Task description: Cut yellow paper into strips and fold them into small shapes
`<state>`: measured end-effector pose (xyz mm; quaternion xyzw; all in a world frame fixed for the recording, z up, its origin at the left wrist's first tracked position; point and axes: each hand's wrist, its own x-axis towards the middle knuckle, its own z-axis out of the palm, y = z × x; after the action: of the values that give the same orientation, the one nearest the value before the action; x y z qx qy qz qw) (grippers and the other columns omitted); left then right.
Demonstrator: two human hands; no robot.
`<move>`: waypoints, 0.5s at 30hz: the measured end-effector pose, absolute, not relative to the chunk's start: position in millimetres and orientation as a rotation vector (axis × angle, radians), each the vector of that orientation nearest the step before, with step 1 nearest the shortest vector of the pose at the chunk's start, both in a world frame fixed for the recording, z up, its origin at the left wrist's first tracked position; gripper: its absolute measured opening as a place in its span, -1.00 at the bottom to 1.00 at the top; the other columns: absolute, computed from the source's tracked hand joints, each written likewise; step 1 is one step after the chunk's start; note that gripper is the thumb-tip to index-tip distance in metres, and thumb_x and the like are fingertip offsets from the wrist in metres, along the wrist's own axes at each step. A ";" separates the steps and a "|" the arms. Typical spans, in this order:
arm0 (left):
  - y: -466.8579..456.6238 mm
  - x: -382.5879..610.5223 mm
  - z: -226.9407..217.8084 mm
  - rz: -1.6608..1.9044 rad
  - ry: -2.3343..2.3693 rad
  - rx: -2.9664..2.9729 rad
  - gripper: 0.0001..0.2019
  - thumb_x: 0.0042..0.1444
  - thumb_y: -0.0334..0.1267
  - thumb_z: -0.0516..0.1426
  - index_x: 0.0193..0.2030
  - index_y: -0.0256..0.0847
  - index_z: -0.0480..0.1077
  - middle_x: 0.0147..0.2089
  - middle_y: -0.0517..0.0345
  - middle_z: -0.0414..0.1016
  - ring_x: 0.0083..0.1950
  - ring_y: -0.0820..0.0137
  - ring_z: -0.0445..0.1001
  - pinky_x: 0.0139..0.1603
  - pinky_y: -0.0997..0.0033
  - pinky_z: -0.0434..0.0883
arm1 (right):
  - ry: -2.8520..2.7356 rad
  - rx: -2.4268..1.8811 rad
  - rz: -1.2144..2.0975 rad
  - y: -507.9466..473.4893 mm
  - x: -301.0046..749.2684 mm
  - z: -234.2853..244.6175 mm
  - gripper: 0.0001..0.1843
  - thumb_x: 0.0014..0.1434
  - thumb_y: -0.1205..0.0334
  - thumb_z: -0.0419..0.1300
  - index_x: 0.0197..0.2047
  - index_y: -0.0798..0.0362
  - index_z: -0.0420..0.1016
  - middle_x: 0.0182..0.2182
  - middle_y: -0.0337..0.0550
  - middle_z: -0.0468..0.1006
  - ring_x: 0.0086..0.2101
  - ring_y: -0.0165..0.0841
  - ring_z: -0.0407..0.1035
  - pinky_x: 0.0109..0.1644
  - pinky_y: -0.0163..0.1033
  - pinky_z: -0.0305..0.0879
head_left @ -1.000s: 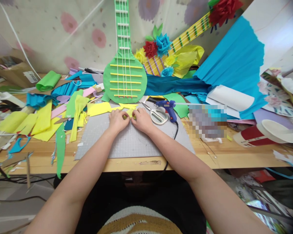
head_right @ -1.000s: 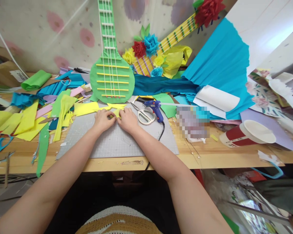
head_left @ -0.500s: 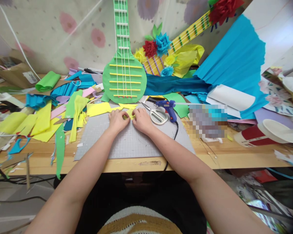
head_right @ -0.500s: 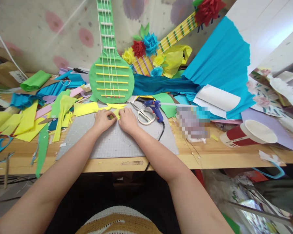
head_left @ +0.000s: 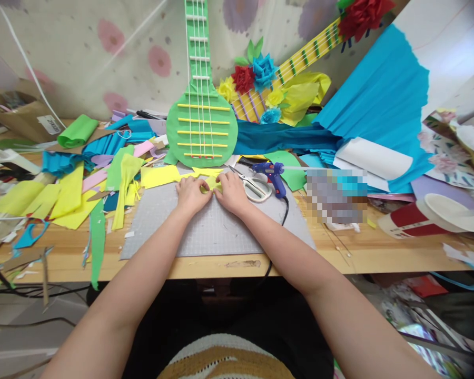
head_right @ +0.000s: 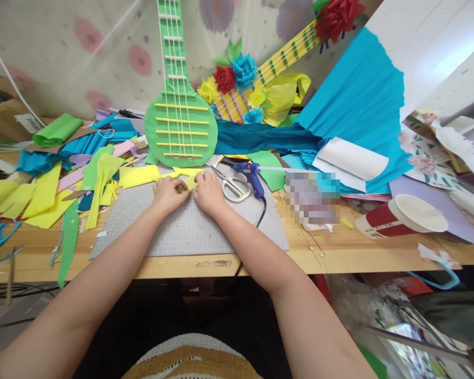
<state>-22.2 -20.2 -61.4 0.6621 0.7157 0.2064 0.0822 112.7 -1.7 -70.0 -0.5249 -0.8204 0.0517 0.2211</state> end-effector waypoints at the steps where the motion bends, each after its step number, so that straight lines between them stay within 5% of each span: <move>1: -20.6 -21.3 -61.1 0.623 2.137 1.975 -0.81 -0.05 -0.07 0.16 -0.39 -0.12 0.45 -0.18 -0.03 0.38 0.03 0.04 0.24 0.04 0.05 0.14 | -2.271 -1.452 0.142 -1.8 112.5 -70.2 -0.76 0.10 0.24 0.10 -0.13 0.11 0.34 -0.15 0.03 0.35 -0.10 -0.15 0.15 -0.02 -0.13 0.10; 8: -23.5 -31.7 -60.3 0.652 2.140 1.950 -0.92 -0.04 -0.28 0.12 -0.37 -0.09 0.42 -0.16 0.02 0.37 0.03 0.08 0.25 0.03 0.05 0.16 | -2.273 -1.486 0.167 -3.3 113.9 -68.4 -0.75 0.12 0.23 0.09 -0.11 0.11 0.34 -0.16 0.04 0.35 -0.10 -0.15 0.15 -0.01 -0.12 0.11; 15: -22.2 -51.5 -59.9 0.743 1.989 2.038 -0.62 -0.17 -0.54 0.03 -0.20 -0.14 0.42 -0.10 0.06 0.45 -0.01 0.21 0.31 0.07 0.21 0.24 | -2.288 -1.454 0.205 -5.6 114.7 -63.1 -0.77 0.14 0.32 0.03 -0.13 0.10 0.38 -0.18 0.00 0.37 -0.12 -0.19 0.18 -0.03 -0.14 0.12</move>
<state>-51.5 -22.2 -59.9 0.6891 0.6725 0.2512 0.0994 114.7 -5.6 -63.1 -0.5229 -0.8228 0.0738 0.2101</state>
